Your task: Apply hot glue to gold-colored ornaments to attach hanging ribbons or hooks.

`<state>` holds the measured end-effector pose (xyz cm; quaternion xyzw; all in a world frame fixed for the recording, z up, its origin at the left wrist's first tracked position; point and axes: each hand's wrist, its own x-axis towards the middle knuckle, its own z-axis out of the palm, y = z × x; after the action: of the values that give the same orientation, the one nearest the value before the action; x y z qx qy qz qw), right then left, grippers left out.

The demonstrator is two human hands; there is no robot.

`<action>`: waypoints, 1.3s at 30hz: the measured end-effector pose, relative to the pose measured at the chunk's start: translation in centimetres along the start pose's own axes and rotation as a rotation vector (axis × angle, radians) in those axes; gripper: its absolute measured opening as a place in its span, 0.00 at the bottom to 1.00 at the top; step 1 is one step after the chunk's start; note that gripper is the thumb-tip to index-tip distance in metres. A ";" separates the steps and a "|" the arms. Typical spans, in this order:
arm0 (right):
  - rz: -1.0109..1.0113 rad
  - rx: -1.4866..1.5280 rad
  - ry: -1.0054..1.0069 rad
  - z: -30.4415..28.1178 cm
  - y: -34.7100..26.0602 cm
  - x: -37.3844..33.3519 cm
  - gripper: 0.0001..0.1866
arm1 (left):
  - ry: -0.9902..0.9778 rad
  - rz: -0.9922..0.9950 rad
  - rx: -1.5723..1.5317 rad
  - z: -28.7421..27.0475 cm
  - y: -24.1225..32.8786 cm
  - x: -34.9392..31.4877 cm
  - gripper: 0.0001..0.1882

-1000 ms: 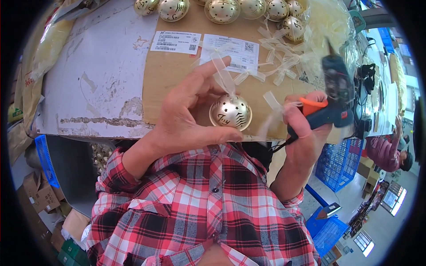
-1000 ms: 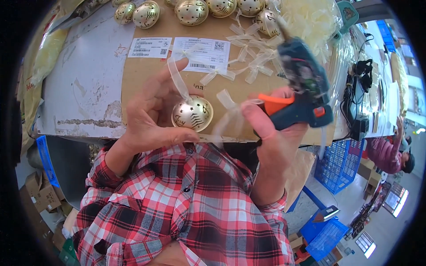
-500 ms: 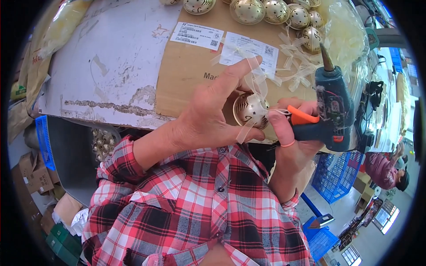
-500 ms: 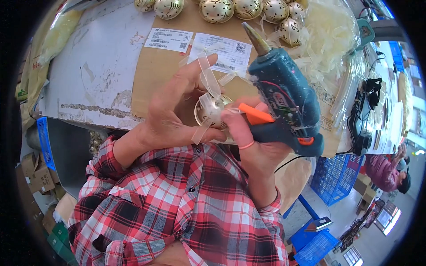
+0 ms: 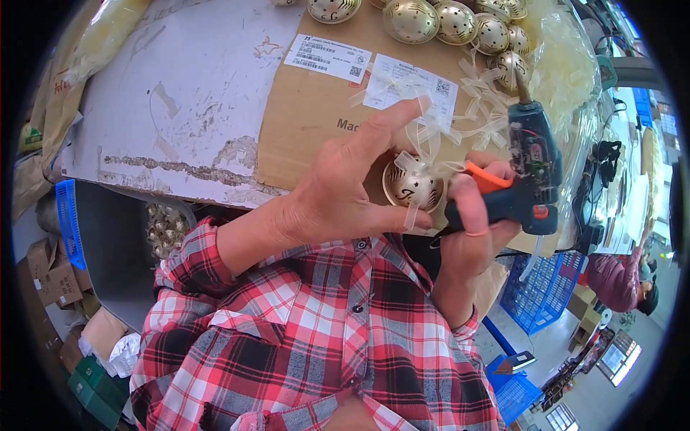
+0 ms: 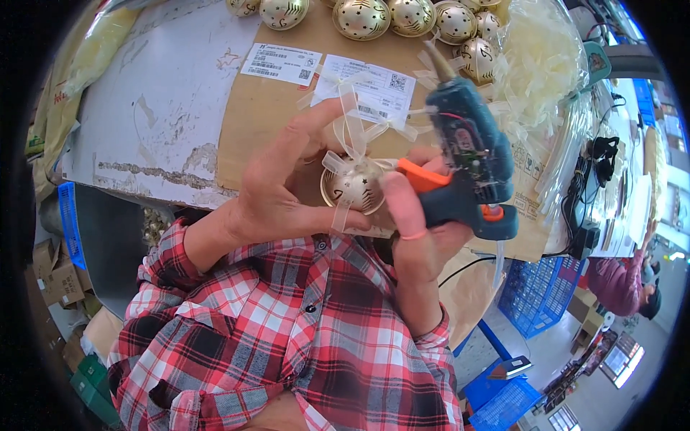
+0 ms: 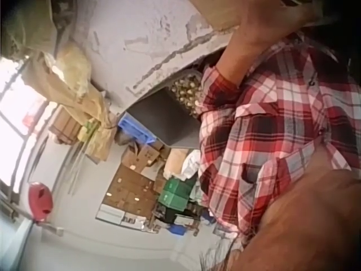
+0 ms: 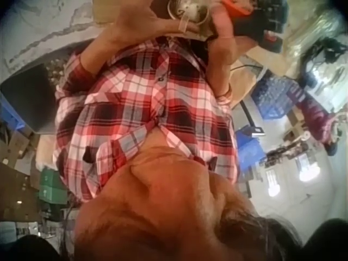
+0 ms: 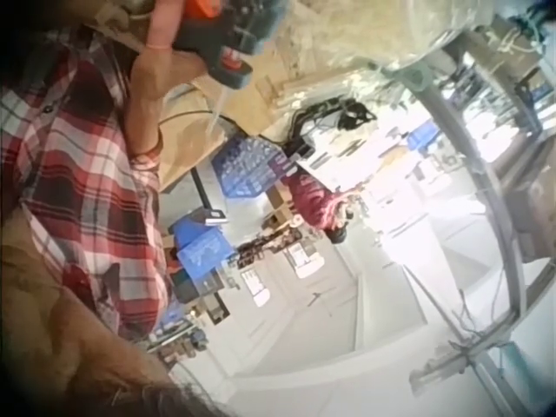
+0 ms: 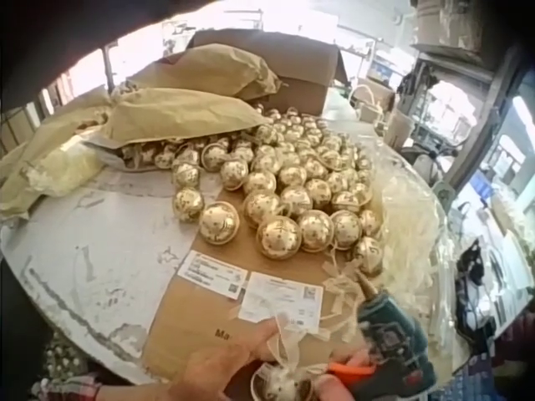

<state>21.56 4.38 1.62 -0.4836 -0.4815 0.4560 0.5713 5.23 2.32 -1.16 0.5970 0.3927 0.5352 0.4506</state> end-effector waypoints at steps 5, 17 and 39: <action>-0.054 -0.034 -0.007 0.2 -0.2 -0.2 0.14 | 0.000 -0.013 0.050 0.1 0.2 0.1 0.55; 0.027 -0.078 -0.072 -1.8 1.0 0.3 0.15 | 0.108 0.024 -0.030 0.1 -0.4 -0.3 0.52; 0.414 -0.155 -0.443 -5.2 -2.3 -0.2 0.24 | 0.063 -0.134 -0.284 -2.4 1.4 -0.6 0.54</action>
<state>26.80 3.36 3.53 -0.5023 -0.5190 0.6189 0.3088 2.71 1.59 0.08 0.4825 0.3659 0.5724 0.5528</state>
